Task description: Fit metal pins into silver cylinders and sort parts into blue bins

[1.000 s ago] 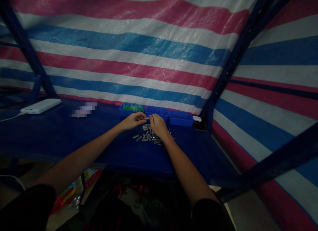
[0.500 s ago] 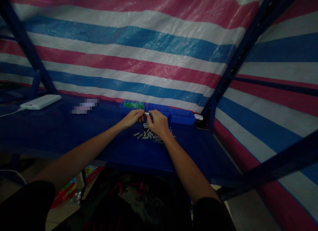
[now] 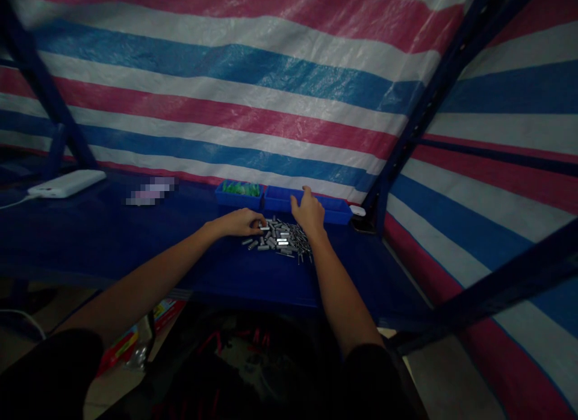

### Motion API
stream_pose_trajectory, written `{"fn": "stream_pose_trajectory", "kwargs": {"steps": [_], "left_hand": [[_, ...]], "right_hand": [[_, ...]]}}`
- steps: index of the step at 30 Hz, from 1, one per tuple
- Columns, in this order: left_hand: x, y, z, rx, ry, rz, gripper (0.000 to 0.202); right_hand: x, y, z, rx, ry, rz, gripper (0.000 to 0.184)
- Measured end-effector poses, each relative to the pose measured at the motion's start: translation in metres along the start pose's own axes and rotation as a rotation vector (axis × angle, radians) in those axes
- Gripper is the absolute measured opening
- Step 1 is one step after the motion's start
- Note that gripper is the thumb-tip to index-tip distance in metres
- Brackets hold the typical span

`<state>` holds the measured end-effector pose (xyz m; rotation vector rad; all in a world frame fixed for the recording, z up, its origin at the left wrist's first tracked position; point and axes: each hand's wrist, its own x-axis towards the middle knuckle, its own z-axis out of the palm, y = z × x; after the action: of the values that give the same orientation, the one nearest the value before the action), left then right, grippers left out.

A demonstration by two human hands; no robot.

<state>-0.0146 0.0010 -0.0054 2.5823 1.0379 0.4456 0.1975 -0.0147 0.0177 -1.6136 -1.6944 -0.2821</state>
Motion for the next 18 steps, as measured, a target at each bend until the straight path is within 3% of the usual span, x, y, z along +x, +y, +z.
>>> {"fn": "stream_pose_trajectory", "kwargs": {"steps": [3, 7, 12, 15, 18], "left_hand": [[0.0, 0.002, 0.001, 0.07, 0.01, -0.073, 0.024], [0.0, 0.004, 0.0, 0.069, -0.007, -0.128, 0.019], [0.0, 0.009, -0.008, -0.007, 0.138, -0.134, 0.032], [0.0, 0.013, -0.011, -0.11, 0.205, -0.127, 0.038], [-0.001, 0.016, -0.01, -0.196, 0.23, -0.106, 0.04]], "right_hand": [[-0.004, 0.006, 0.009, -0.014, -0.1, -0.008, 0.036], [-0.012, 0.002, 0.013, 0.106, -0.217, -0.132, 0.027], [-0.021, -0.014, 0.013, 0.284, -0.323, -0.324, 0.03], [-0.025, -0.022, 0.013, 0.324, -0.331, -0.433, 0.033], [-0.026, -0.026, 0.013, 0.318, -0.294, -0.459, 0.024]]}}
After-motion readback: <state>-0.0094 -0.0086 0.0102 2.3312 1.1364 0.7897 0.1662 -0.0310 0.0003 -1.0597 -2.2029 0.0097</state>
